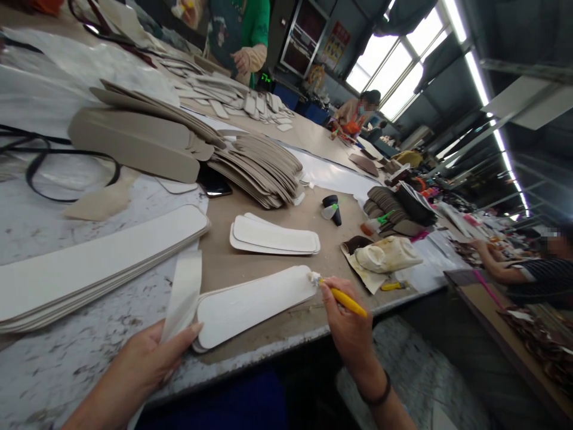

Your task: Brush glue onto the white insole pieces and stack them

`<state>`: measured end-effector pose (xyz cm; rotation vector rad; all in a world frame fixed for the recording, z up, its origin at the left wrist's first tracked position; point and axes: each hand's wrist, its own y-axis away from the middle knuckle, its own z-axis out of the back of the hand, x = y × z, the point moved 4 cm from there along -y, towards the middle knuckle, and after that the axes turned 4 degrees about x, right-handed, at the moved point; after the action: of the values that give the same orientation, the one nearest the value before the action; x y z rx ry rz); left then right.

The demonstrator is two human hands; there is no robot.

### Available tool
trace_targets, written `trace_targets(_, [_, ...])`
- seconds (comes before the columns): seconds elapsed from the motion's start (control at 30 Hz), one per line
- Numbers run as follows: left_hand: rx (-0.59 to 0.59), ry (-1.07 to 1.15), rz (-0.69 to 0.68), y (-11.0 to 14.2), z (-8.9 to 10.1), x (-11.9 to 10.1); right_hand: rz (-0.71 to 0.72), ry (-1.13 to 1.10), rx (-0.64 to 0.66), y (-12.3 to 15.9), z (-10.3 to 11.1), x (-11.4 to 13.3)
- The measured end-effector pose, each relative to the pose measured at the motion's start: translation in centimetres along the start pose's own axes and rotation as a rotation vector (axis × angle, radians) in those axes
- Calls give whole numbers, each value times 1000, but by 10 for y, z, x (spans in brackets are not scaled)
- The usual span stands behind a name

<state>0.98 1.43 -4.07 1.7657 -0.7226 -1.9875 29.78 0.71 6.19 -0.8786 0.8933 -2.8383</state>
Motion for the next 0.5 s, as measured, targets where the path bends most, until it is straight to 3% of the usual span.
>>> trace_targets(0.13, [-26,12,-15,-4,2,6,-131,-168,121,9,-17,3])
trace_targets(0.23, [-38,19,-31,-5,1,10,-119,-192,172,12,-24,-3])
trace_targets(0.4, [-19,59,-25,-9,-2,15,0,-16,21,2,4,-11])
trace_targets(0.5, [-80,9,-42,-6,5,8,44,-10,-29,-2,19,-2])
